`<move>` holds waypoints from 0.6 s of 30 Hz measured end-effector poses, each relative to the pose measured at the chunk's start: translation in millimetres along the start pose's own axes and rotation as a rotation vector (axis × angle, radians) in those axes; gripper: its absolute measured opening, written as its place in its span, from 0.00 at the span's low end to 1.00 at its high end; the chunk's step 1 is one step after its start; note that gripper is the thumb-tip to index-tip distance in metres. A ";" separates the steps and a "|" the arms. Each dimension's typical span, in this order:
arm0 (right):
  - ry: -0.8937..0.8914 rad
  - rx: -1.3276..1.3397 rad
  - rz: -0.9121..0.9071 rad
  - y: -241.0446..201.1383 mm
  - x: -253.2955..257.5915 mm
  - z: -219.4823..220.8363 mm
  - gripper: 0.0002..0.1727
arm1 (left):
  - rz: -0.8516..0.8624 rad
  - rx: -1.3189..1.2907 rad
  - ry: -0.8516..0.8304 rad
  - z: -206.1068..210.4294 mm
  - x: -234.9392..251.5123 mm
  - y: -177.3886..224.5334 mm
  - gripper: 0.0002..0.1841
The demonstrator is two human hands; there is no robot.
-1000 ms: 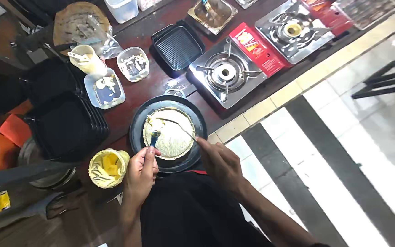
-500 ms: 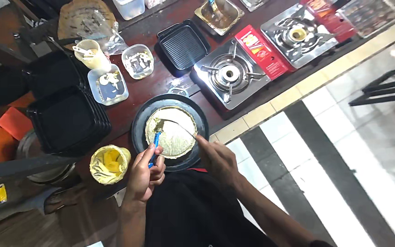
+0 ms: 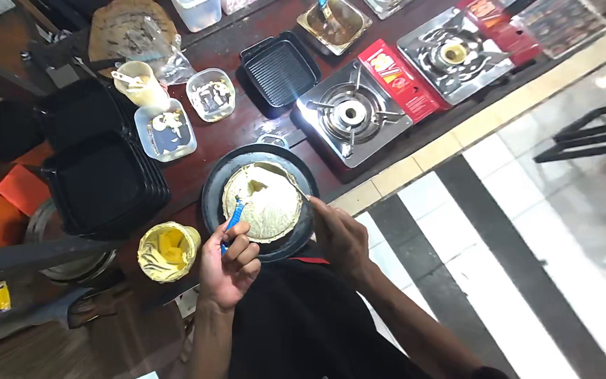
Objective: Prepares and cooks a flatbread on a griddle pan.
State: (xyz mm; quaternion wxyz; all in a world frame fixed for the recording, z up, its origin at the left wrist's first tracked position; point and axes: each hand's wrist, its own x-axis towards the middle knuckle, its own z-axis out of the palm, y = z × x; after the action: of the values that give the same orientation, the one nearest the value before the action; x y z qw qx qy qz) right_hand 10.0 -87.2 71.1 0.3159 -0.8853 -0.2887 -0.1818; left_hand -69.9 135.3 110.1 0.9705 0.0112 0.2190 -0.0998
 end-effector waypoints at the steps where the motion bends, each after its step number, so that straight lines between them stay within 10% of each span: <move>1: 0.003 0.032 -0.026 -3.0 -1.9 -2.0 0.15 | 0.012 0.003 0.012 0.2 0.6 -1.3 0.31; 18: 0.012 0.173 -0.007 -5.3 -22.7 14.2 0.15 | -0.036 -0.163 -0.164 -4.4 8.5 -15.1 0.28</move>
State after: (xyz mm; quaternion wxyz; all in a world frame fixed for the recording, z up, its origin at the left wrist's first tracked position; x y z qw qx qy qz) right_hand -8.7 -83.4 51.5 0.3922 -0.8526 -0.3046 -0.1624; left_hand -67.2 119.2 102.8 0.9810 -0.0798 0.1462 -0.0998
